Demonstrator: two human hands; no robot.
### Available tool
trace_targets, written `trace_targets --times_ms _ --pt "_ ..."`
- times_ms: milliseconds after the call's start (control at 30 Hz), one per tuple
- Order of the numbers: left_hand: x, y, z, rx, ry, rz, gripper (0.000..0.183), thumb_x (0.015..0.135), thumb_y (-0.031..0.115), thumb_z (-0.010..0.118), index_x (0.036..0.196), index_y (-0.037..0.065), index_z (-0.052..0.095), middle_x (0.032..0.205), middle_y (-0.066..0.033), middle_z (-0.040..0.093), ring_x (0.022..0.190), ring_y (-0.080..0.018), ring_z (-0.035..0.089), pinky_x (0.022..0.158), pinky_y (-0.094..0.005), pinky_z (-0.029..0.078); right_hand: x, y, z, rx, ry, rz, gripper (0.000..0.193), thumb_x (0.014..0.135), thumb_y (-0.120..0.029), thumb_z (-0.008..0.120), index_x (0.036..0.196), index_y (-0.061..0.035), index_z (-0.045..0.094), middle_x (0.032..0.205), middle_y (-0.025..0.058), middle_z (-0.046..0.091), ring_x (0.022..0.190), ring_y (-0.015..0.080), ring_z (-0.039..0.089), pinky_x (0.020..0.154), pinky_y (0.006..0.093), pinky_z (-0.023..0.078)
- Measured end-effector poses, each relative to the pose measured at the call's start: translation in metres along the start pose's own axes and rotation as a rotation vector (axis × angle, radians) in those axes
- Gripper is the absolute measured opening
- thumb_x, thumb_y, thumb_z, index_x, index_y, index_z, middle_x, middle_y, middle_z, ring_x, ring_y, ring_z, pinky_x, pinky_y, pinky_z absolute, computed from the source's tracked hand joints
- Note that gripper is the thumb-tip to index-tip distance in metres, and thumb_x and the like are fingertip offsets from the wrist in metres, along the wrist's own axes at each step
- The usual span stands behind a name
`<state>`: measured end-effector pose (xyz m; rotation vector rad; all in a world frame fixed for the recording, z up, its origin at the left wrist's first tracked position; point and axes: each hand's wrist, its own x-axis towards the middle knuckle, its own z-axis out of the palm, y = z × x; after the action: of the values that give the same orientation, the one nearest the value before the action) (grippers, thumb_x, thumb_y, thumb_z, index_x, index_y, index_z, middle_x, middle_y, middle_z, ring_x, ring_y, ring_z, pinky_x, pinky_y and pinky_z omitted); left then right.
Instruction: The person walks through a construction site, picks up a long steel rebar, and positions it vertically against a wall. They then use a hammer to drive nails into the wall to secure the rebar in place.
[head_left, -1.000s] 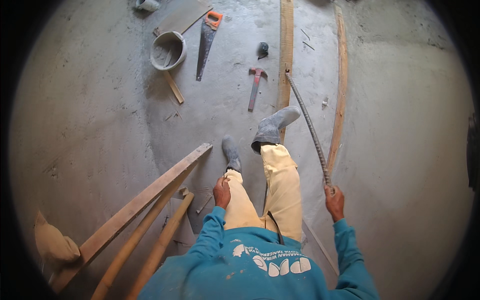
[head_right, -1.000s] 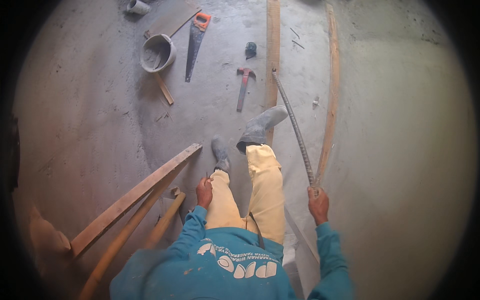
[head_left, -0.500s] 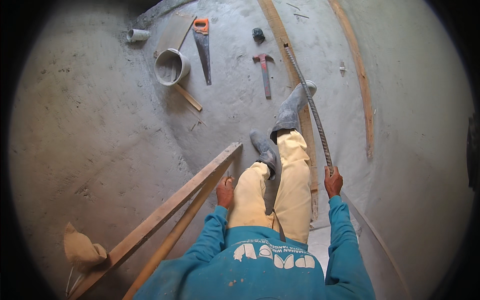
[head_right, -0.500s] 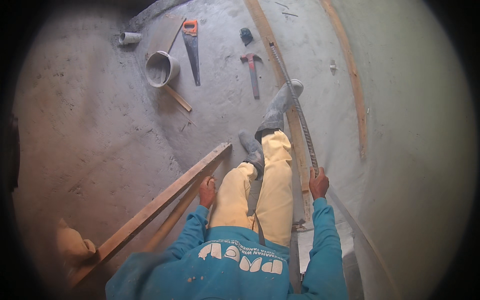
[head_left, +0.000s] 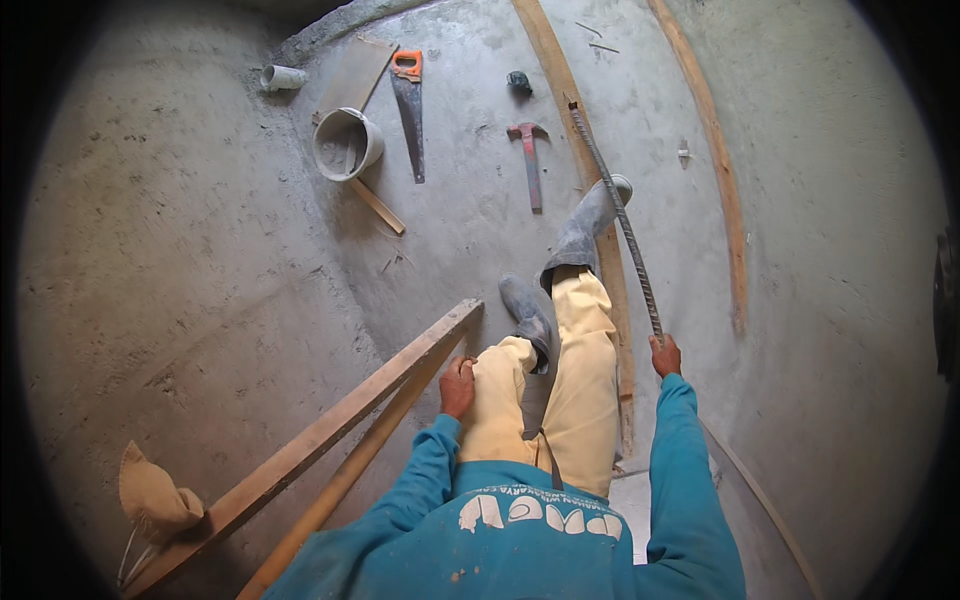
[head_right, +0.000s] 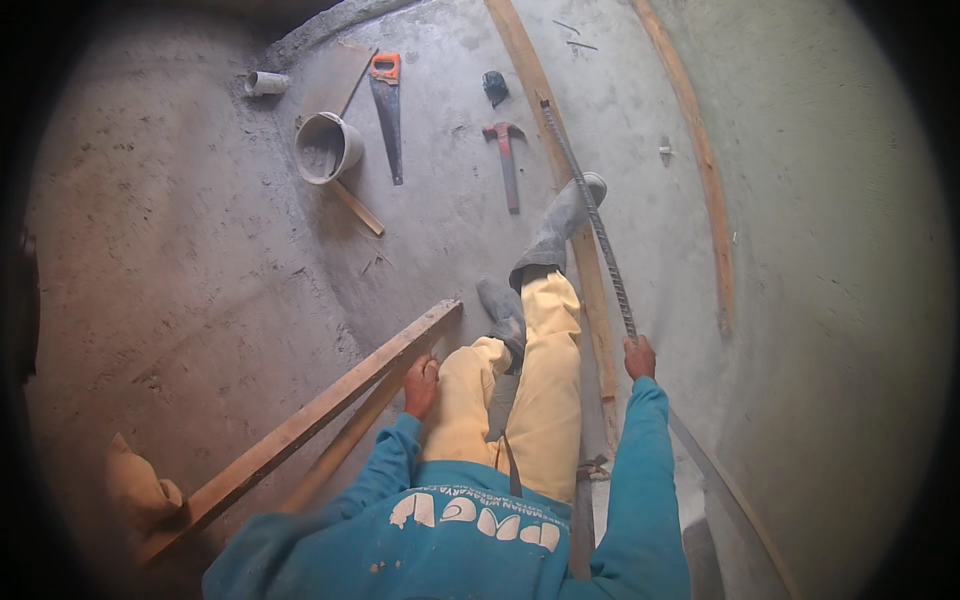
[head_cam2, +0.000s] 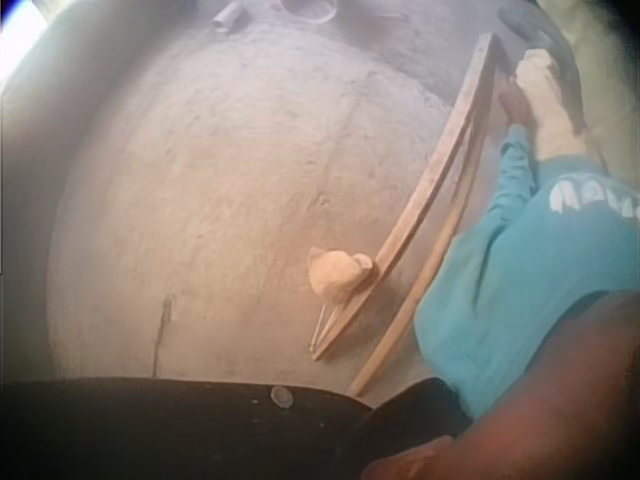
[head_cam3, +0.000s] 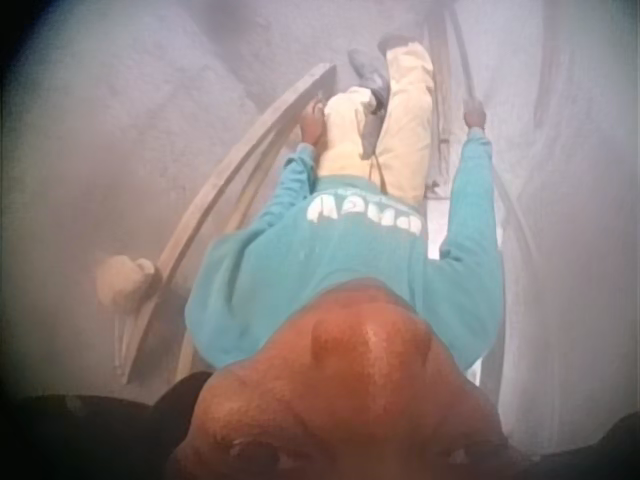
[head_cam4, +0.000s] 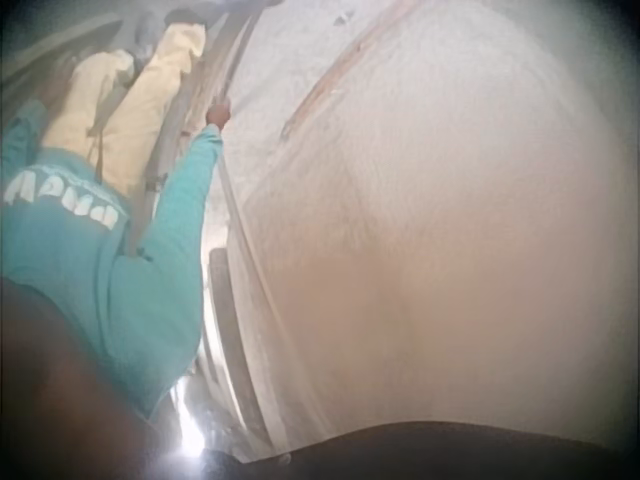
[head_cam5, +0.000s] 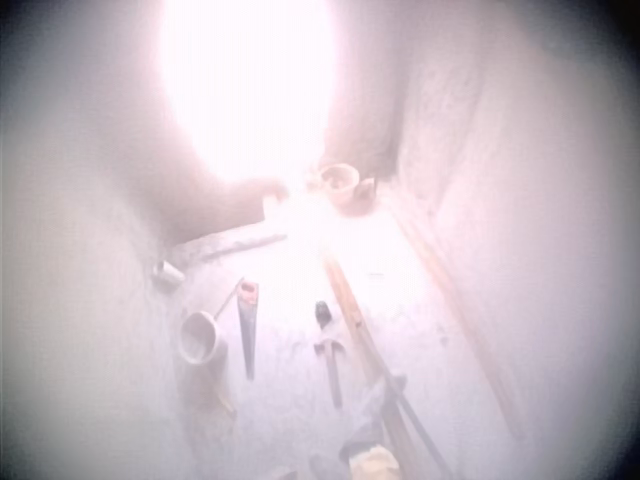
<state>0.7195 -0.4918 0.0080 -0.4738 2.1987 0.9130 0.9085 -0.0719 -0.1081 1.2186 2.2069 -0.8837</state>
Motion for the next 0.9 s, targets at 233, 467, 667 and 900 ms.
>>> trace_targets --times_ms 233,467,667,900 --pt "0.0 -0.004 0.001 0.021 -0.024 0.025 0.027 0.092 0.023 0.048 0.098 0.004 0.066 0.077 -0.0135 0.064 0.071 -0.0234 0.062 0.071 -0.0359 0.048 -0.046 -0.087 -0.074 0.063 -0.06 -0.015 0.036 0.088 -0.034 0.064 0.082 0.0007 0.06 0.071 0.0222 0.061 0.068 0.0388 0.062 0.062 0.0432 0.047" --pt "0.02 0.007 0.019 -0.007 -0.035 0.067 0.028 0.091 0.022 0.047 0.099 0.002 0.065 0.084 -0.0166 0.067 0.078 -0.0289 0.065 0.076 -0.0376 0.049 -0.054 -0.1 -0.1 -0.024 0.094 -0.108 0.036 0.088 -0.034 0.063 0.078 0.0008 0.059 0.069 0.0213 0.06 0.064 0.0389 0.06 0.06 0.0427 0.046" --pt "0.046 0.015 0.032 0.017 -0.039 -0.023 0.029 0.09 0.022 0.047 0.101 0.001 0.063 0.091 -0.0196 0.067 0.087 -0.0359 0.064 0.08 -0.0425 0.048 -0.046 -0.08 -0.072 0.011 0.09 -0.087 0.031 0.09 -0.03 0.062 0.08 -0.0002 0.058 0.069 0.021 0.06 0.066 0.0409 0.06 0.059 0.0445 0.045" --pt "0.124 0.023 0.083 0.211 0.017 0.1 0.031 0.091 0.025 0.05 0.105 0.001 0.062 0.099 -0.0245 0.065 0.095 -0.0423 0.061 0.083 -0.0455 0.047 0.005 -0.015 -0.01 -0.073 0.126 -0.036 0.024 0.092 -0.025 0.059 0.088 -0.0023 0.055 0.074 0.0239 0.061 0.073 0.0447 0.061 0.061 0.0489 0.045"
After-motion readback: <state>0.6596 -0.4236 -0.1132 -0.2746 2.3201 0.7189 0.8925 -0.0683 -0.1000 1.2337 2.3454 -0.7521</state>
